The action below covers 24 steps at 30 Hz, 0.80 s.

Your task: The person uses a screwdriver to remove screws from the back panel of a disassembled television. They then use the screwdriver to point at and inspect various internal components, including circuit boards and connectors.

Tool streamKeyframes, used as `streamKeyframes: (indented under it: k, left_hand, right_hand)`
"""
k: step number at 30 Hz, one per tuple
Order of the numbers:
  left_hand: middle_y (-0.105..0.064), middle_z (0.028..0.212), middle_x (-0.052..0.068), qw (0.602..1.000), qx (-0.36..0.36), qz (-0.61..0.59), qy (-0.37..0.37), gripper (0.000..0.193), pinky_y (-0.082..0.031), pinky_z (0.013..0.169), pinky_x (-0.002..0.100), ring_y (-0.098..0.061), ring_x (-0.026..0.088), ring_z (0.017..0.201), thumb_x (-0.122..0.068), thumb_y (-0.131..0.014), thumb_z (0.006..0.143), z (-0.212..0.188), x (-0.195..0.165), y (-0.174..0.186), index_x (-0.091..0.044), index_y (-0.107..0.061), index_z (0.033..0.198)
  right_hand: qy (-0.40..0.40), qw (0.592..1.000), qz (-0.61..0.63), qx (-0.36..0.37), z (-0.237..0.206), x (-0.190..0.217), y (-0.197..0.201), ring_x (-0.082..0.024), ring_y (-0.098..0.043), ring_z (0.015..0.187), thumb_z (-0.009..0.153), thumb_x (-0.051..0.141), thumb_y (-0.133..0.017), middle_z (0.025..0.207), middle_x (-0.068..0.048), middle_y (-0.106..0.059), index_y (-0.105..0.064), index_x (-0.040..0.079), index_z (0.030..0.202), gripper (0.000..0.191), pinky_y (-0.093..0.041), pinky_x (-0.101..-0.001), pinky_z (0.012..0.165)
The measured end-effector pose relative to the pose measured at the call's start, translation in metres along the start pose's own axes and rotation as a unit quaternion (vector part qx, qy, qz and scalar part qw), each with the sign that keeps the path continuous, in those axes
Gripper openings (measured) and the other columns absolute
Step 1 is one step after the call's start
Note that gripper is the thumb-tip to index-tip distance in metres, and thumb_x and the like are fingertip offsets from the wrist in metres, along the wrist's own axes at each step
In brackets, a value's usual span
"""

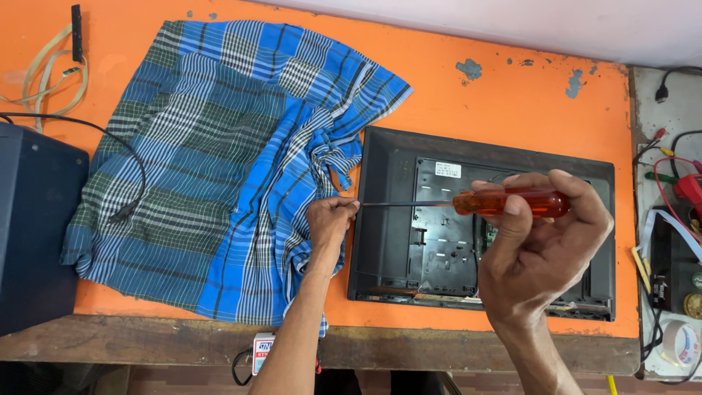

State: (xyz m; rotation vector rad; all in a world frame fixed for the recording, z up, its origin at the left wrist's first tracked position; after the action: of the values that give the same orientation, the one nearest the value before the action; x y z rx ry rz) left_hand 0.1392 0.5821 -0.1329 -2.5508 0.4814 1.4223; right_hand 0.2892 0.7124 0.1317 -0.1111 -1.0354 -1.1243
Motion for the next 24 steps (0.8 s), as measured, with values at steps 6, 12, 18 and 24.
streamKeyframes:
  k: [6, 12, 18, 24]
  left_hand:
    - [-0.072, 0.070, 0.003, 0.992, 0.006, 0.048, -0.120, 0.019, -0.049, 0.056, 0.020, -0.060, 0.005, 0.059, -0.003, -0.076, 0.084, 0.000, 0.010, 0.000, -0.001, -0.080, 0.102]
    - [-0.068, 0.070, 0.000, 0.984, -0.004, 0.041, -0.171, 0.023, -0.047, 0.055, 0.021, -0.056, 0.005, 0.060, -0.002, -0.075, 0.084, -0.004, 0.024, -0.005, -0.001, -0.080, 0.106]
    - [-0.063, 0.064, 0.000, 0.984, -0.009, 0.050, -0.168, 0.017, -0.041, 0.050, 0.023, -0.052, 0.005, 0.056, -0.003, -0.075, 0.086, -0.007, 0.021, -0.003, -0.001, -0.080, 0.102]
    - [-0.065, 0.064, -0.001, 0.980, -0.016, 0.056, -0.192, 0.016, -0.042, 0.050, 0.023, -0.053, 0.005, 0.055, -0.004, -0.076, 0.086, -0.008, 0.018, -0.003, -0.001, -0.080, 0.101]
  right_hand:
    - [0.021, 1.000, 0.013, 0.019, 0.002, 0.003, -0.002, -0.026, -0.075, 0.106, 0.122, 0.007, -0.045, 0.118, -0.018, -0.059, -0.029, 0.002, 0.139, 0.024, -0.072, -0.0332, 0.094]
    - [0.060, 0.997, 0.010, 0.051, 0.004, 0.011, -0.007, -0.027, -0.074, 0.105, 0.119, 0.008, -0.044, 0.115, -0.019, -0.060, -0.030, 0.002, 0.138, 0.024, -0.071, -0.0356, 0.093]
    - [0.129, 0.986, 0.011, 0.107, 0.009, 0.022, -0.007, -0.026, -0.076, 0.103, 0.117, 0.012, -0.046, 0.118, -0.018, -0.064, -0.036, 0.007, 0.143, 0.028, -0.070, -0.0350, 0.089]
    - [0.189, 0.973, -0.098, 0.089, 0.012, 0.031, -0.017, -0.028, -0.077, 0.103, 0.106, 0.016, -0.066, 0.117, -0.015, -0.069, -0.047, 0.006, 0.139, 0.040, -0.069, -0.0314, 0.079]
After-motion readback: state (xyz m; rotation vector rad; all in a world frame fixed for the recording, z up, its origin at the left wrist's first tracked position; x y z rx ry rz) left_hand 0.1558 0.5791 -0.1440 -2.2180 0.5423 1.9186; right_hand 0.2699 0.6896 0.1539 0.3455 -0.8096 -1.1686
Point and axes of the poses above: each hand's wrist, its own z-axis towards the middle knuckle, its own y-axis out of the back of the hand, x = y × z, the point moved 5 cm from there along z, towards the middle knuckle
